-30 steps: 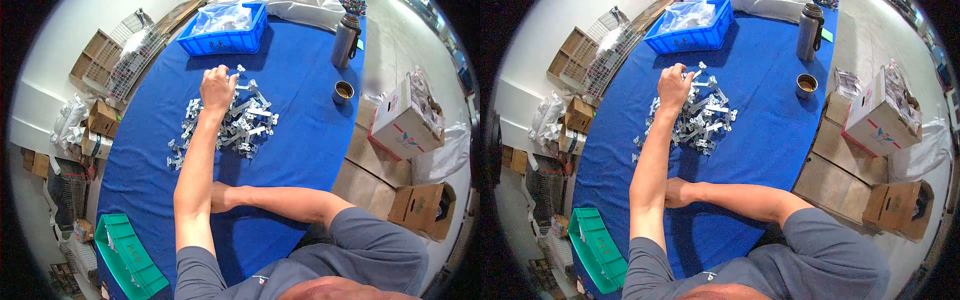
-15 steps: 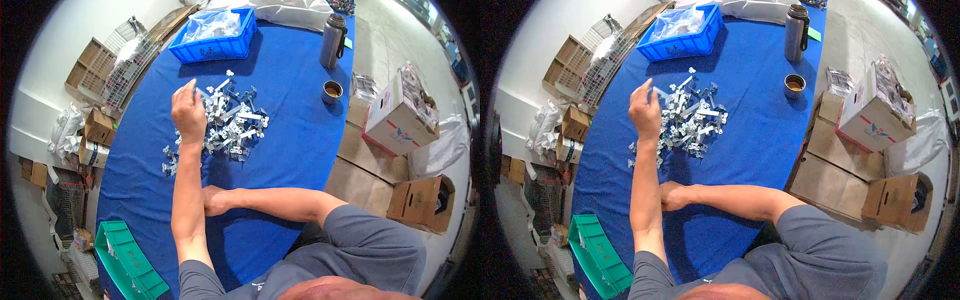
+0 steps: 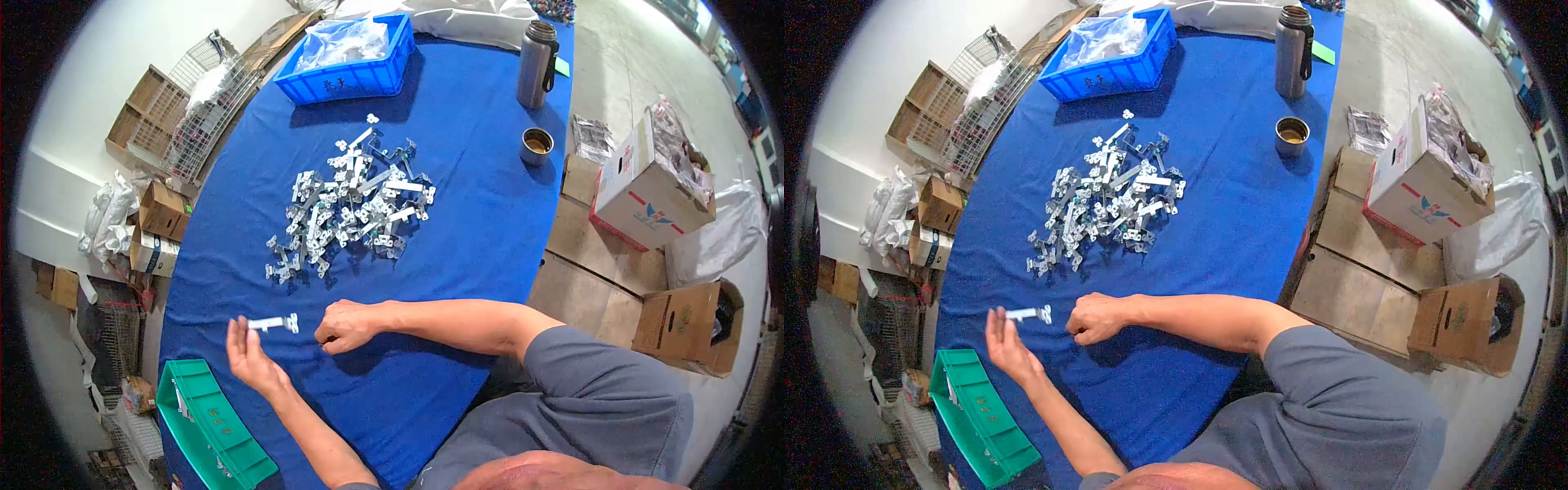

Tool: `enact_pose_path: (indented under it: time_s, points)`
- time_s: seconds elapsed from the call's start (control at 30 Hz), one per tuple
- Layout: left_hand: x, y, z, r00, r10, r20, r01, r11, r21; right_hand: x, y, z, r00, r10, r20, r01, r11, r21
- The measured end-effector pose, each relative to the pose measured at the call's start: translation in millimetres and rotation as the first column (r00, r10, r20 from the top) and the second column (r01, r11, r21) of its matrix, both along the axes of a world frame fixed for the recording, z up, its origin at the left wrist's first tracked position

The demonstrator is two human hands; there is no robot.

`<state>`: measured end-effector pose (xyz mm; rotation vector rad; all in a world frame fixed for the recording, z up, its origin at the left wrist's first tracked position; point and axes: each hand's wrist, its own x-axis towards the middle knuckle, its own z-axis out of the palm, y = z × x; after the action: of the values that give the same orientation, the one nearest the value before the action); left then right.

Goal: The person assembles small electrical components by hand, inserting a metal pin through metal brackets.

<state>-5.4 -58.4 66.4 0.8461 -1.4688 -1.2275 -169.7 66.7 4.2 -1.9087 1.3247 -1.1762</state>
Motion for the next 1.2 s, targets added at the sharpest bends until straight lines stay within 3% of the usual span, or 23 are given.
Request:
enact_pose_path:
  time_s: [0.13, 0.2, 0.23, 0.3, 0.37, 0.4, 0.47, 0.5, 0.53, 0.6, 0.63, 0.67, 0.73, 0.77, 0.8, 0.83, 0.87, 0.9, 0.93, 1.0, 1.1, 1.2]
  points:
    - [49, -7, -70, 0.941, -0.095, 0.325, 0.070, 0.994, 0.087, -4, -3, 0, 0.999, 0.011, 0.030, -0.012, 1.000, 0.015]
    - [52, 5, -64, 0.757, 0.037, 0.653, 0.165, 0.955, -0.245, -3, -2, -2, 0.997, -0.016, 0.069, 0.014, 0.999, 0.028]
    - [50, 10, -61, 0.696, 0.110, 0.709, 0.204, 0.917, -0.343, -1, -2, -3, 0.997, -0.014, 0.071, 0.012, 0.999, 0.034]
    - [40, 22, -49, 0.636, 0.196, 0.746, 0.244, 0.866, -0.436, -2, -4, -3, 0.996, -0.027, 0.089, 0.026, 1.000, 0.008]
    - [20, 39, -32, 0.641, 0.295, 0.709, 0.404, 0.656, -0.638, -3, -7, -5, 0.991, -0.031, 0.130, 0.033, 0.999, -0.012]
    - [16, 41, -34, 0.664, 0.159, 0.730, 0.490, 0.646, -0.586, -4, -7, -3, 0.984, -0.038, 0.172, 0.044, 0.999, -0.030]
    - [16, 35, -46, 0.546, 0.127, 0.828, 0.644, 0.568, -0.512, -6, -5, 2, 0.940, -0.108, 0.323, 0.101, 0.994, 0.039]
    - [12, 32, -46, 0.590, 0.192, 0.784, 0.630, 0.498, -0.596, -8, -6, 1, 0.903, -0.155, 0.401, 0.112, 0.985, 0.128]
    - [9, 30, -45, 0.590, 0.193, 0.784, 0.630, 0.497, -0.597, -10, -9, -2, 0.903, -0.155, 0.401, 0.113, 0.985, 0.127]
    - [8, 26, -44, 0.555, 0.178, 0.813, 0.532, 0.675, -0.511, -12, -12, -6, 0.812, -0.213, 0.543, 0.142, 0.975, 0.171]
    - [4, 22, -43, 0.631, 0.207, 0.748, 0.491, 0.639, -0.592, -13, -13, -6, 0.776, -0.243, 0.583, 0.166, 0.969, 0.183]
    - [2, 20, -42, 0.627, 0.209, 0.750, 0.491, 0.642, -0.589, -14, -14, -8, 0.773, -0.279, 0.570, 0.196, 0.959, 0.203]
    - [-6, 25, -32, 0.832, -0.056, 0.552, 0.206, 0.955, -0.213, -15, -17, -10, 0.732, -0.317, 0.603, 0.263, 0.948, 0.179]
    - [-12, 34, -29, 0.919, -0.160, 0.360, 0.101, 0.979, 0.177, -18, -15, -12, 0.743, -0.331, 0.582, 0.297, 0.942, 0.157]
    - [-15, 36, -35, 0.975, -0.201, 0.090, 0.157, 0.921, 0.358, -18, -16, -14, 0.768, -0.409, 0.494, 0.400, 0.907, 0.130]
    - [-20, 40, -45, 0.989, -0.140, -0.055, 0.148, 0.856, 0.495, -20, -17, -17, 0.780, -0.381, 0.496, 0.350, 0.923, 0.159]
    - [-26, 45, -53, 0.989, -0.091, -0.117, 0.141, 0.819, 0.556, -18, -13, -9, 0.788, -0.422, 0.447, 0.426, 0.899, 0.098]
    - [-27, 44, -69, 0.955, -0.133, -0.266, 0.254, 0.830, 0.496, -17, -16, -15, 0.797, -0.394, 0.458, 0.416, 0.907, 0.057]
    - [-27, 45, -69, 0.938, -0.145, -0.315, 0.287, 0.836, 0.468, -16, -13, -11, 0.799, -0.388, 0.459, 0.364, 0.920, 0.145]
    - [-24, 44, -74, 0.888, -0.181, -0.423, 0.381, 0.804, 0.456, -10, -15, -13, 0.767, -0.306, 0.564, 0.289, 0.950, 0.121]
    - [-20, 45, -74, 0.857, -0.217, -0.467, 0.432, 0.796, 0.424, -10, -8, 0, 0.813, -0.300, 0.499, 0.211, 0.951, 0.228]
    - [-19, 44, -77, 0.861, -0.234, -0.452, 0.429, 0.811, 0.397, -9, -6, 3, 0.840, -0.266, 0.472, 0.182, 0.959, 0.216]
